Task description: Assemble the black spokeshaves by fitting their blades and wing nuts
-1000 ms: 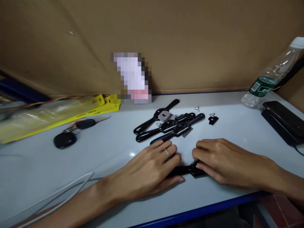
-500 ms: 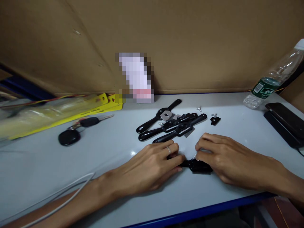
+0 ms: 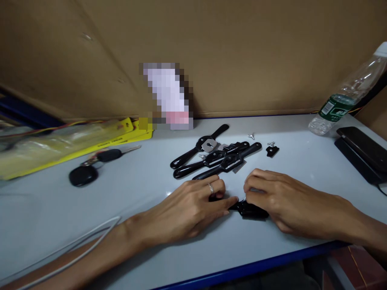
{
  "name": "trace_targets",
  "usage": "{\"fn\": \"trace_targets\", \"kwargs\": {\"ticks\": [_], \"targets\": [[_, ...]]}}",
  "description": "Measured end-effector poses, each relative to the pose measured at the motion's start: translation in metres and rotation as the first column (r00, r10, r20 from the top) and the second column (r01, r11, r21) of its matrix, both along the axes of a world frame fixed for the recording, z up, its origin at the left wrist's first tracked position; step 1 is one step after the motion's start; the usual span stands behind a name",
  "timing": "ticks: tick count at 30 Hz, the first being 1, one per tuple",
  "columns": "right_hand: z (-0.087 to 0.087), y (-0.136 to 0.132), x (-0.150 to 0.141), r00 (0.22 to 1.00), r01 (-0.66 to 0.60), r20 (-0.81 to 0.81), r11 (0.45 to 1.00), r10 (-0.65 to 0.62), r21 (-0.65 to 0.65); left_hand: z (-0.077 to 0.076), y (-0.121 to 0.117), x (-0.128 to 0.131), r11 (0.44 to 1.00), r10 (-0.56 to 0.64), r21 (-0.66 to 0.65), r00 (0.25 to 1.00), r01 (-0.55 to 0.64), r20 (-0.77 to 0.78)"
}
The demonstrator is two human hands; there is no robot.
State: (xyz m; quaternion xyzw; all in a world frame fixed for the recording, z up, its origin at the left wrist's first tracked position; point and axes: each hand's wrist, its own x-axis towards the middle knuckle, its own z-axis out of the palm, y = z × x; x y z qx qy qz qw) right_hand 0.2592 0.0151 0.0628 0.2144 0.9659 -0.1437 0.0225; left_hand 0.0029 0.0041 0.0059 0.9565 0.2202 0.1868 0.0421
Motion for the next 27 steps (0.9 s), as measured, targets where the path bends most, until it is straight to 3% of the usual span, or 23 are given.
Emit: {"fn": "trace_targets", "kwargs": {"ticks": [6,9,11,14,19,24,27], "targets": [[-0.002,0.003,0.000,0.997,0.013,-0.073,0.999,-0.016,-0.038,0.002,0.000,0.001,1.000,-0.012,0.010,1.000,0.012,-0.005],[-0.006,0.005,0.001,0.982,-0.035,-0.189,0.995,0.017,-0.089,0.002,-0.001,0.002,1.000,-0.016,0.022,1.000,0.016,0.003],[-0.007,0.006,0.002,0.958,-0.041,-0.286,0.998,0.024,-0.055,0.002,-0.002,0.002,0.999,-0.009,0.040,1.000,0.008,0.011],[-0.007,0.008,0.006,0.932,0.079,-0.359,0.994,-0.047,0.076,0.000,-0.003,0.002,0.999,-0.010,0.051,1.000,0.009,0.013],[-0.002,0.004,0.008,0.961,0.151,-0.248,0.983,-0.122,0.103,0.000,-0.005,0.004,0.998,-0.019,0.068,1.000,0.018,0.014],[0.002,-0.004,0.004,0.991,0.040,-0.128,0.998,-0.045,-0.041,0.002,-0.007,0.005,0.997,-0.024,0.075,1.000,0.022,0.016],[0.003,-0.005,0.004,0.993,0.037,-0.111,0.999,-0.040,-0.022,0.002,-0.007,0.004,0.997,-0.029,0.071,1.000,0.028,0.012]]}}
